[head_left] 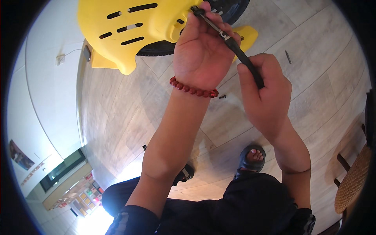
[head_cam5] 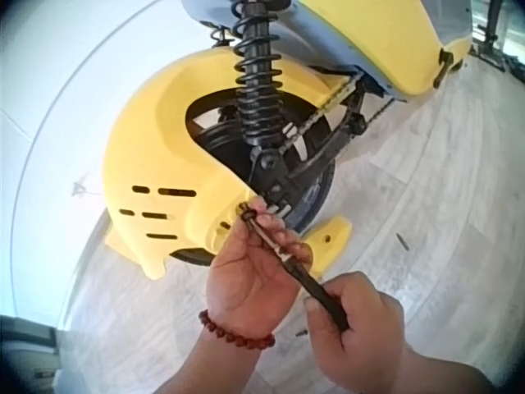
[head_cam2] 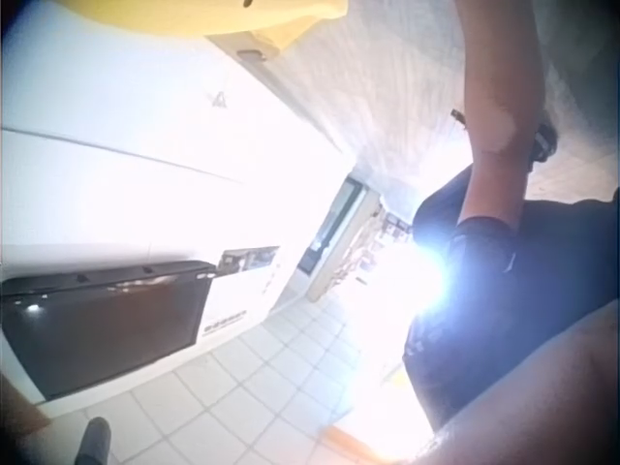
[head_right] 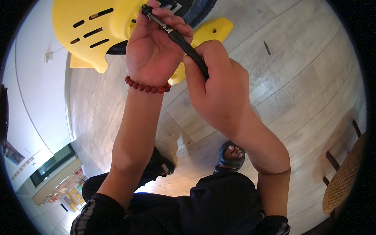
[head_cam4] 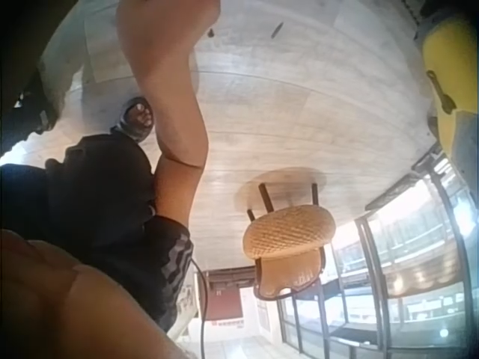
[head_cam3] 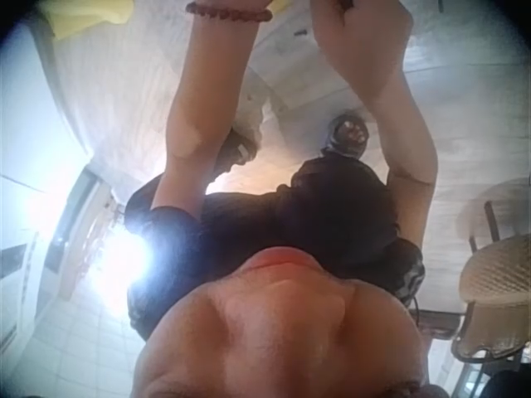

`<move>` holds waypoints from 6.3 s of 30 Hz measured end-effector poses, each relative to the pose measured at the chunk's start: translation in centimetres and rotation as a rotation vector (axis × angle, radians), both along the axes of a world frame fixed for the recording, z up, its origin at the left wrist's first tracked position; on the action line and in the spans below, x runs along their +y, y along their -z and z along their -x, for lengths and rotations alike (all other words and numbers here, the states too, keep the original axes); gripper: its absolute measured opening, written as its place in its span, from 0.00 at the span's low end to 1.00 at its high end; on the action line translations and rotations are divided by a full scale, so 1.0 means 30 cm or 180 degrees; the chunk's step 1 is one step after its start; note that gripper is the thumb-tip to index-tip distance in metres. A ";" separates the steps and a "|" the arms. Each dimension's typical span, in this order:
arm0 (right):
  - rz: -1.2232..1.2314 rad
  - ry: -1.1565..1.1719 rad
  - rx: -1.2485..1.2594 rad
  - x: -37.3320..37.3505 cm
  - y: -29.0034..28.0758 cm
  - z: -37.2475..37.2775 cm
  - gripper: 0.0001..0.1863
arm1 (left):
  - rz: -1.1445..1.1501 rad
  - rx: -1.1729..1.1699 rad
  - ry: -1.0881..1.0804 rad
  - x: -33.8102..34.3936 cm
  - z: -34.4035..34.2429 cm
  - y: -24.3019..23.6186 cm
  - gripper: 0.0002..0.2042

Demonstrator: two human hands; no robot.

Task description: Removing screws from a yellow scooter's plastic fairing using a screwdriver.

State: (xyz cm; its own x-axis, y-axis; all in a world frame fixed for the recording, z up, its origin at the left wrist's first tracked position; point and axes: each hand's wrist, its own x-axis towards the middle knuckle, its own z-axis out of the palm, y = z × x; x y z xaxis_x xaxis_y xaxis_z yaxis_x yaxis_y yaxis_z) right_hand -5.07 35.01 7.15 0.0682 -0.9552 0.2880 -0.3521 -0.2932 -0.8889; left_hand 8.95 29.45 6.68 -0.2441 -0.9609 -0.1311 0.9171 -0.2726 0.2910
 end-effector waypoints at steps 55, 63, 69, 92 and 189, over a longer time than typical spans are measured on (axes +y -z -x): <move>-0.2513 -0.0676 -0.2150 -0.045 -0.122 0.024 0.14 | -0.0276 -0.1170 -0.0204 0.031 -0.015 -0.006 0.06; -0.0625 -0.0835 -0.0070 0.021 -0.144 0.086 0.30 | -0.0404 -0.1047 -0.0300 0.044 -0.012 -0.012 0.05; -0.0157 -0.0726 0.0586 0.023 -0.077 0.064 0.27 | -0.0276 -0.1246 -0.0260 0.044 -0.023 -0.011 0.06; -0.0183 -0.0220 0.0293 0.020 -0.098 0.030 0.17 | -0.0695 -0.1244 -0.0492 0.044 0.006 -0.038 0.07; -0.0475 -0.0640 -0.0443 0.080 -0.085 0.077 0.23 | -0.0319 -0.1790 0.0104 0.034 -0.047 -0.030 0.09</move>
State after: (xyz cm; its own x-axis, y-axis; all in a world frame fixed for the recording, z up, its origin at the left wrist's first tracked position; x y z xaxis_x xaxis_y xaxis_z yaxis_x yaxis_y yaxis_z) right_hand -7.37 37.41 9.71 0.2304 -0.9590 0.1652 -0.1716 -0.2071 -0.9632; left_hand 10.36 30.48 7.59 -0.1398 -0.9302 -0.3394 0.6193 -0.3496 0.7031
